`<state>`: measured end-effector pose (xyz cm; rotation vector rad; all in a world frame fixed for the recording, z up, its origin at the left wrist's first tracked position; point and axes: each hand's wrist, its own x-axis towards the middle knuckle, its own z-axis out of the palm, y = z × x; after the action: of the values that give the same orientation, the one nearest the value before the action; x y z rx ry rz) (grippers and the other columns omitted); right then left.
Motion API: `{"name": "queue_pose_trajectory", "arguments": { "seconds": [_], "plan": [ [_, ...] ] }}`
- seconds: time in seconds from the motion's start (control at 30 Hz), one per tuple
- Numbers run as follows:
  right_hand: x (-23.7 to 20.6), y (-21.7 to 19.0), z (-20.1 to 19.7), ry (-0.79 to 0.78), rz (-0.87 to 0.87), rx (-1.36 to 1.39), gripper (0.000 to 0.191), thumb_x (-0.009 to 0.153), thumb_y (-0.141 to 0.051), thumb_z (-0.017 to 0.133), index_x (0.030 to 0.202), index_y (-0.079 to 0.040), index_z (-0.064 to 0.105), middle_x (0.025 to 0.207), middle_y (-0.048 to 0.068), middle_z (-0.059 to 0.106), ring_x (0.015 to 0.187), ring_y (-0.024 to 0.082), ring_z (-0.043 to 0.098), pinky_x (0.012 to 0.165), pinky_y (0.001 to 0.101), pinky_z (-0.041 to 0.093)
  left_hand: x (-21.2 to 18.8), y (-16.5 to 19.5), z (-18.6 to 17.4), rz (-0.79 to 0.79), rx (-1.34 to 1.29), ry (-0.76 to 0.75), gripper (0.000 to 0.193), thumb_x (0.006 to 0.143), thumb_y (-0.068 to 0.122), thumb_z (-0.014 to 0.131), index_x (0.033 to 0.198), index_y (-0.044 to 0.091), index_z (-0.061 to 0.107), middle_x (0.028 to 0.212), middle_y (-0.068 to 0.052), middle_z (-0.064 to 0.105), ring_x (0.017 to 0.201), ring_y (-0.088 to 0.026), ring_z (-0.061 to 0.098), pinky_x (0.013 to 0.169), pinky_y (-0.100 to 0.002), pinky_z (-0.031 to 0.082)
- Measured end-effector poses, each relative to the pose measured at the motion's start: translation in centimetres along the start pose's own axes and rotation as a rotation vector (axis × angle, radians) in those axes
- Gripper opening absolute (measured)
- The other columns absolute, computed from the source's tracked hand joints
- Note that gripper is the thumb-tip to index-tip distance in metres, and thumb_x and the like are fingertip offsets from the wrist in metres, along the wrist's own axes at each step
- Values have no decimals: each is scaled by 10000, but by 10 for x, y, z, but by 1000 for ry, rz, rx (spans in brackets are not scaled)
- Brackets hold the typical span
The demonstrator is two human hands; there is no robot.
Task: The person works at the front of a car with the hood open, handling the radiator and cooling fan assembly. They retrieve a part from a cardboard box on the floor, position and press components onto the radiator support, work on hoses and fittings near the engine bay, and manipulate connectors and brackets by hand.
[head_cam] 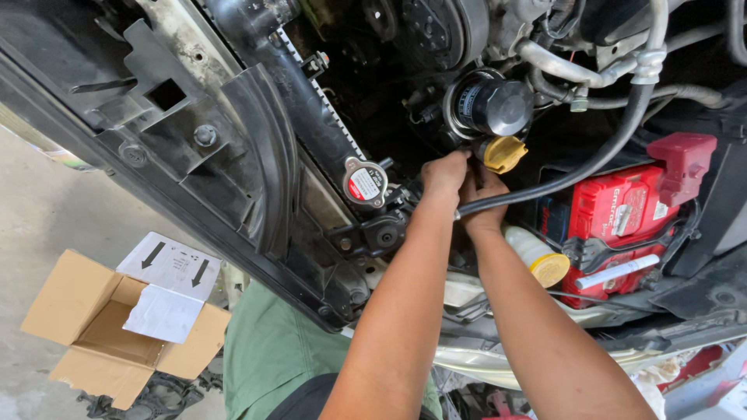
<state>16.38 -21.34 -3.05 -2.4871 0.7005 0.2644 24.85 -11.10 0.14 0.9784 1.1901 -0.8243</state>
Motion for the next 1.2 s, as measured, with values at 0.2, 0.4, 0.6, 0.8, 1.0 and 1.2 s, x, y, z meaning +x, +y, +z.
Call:
{"name": "queue_pose_trajectory", "arguments": {
  "seconds": [0.2,0.4,0.6,0.8,1.0,1.2],
  "plan": [
    [1,0,-3,-32,74,-10,431,960,-397,626,1265,-106,714,1009,215,742,880,353,737,819,413,551,6,-2,5,-21,57,56,385,787,220,837,971,-102,735,978,-164,763,864,-214,696,785,-369,541],
    [0,0,-2,39,-48,-5,397,1000,-393,598,1234,-102,731,1088,223,735,997,390,723,877,432,552,-2,-1,5,37,42,-42,347,804,225,788,894,-109,758,903,-180,779,744,-235,680,686,-422,546],
    [-1,-6,-5,26,-17,-37,381,1003,-407,587,1189,-114,743,1078,227,730,993,410,702,873,455,543,-8,2,4,24,230,7,400,837,276,799,889,-115,732,878,-190,761,743,-231,700,694,-402,551],
    [-1,-7,-6,48,-70,-69,384,978,-383,595,1211,-119,746,1061,227,729,974,414,701,864,466,543,-4,-1,9,-7,-26,0,327,819,216,802,887,-98,743,857,-143,767,693,-198,681,627,-373,545],
    [0,-4,-2,30,18,-31,373,976,-389,611,1152,-91,748,1033,205,748,945,381,727,847,448,556,2,2,10,-112,-23,82,281,803,200,823,871,-64,753,785,-101,717,608,-178,586,562,-360,481],
    [1,4,2,38,-37,-16,353,991,-366,601,1140,-84,753,1037,211,745,960,392,722,847,448,556,5,-5,13,21,-5,47,302,797,195,809,826,-101,751,813,-147,759,664,-203,669,606,-385,535]
  ]
}}
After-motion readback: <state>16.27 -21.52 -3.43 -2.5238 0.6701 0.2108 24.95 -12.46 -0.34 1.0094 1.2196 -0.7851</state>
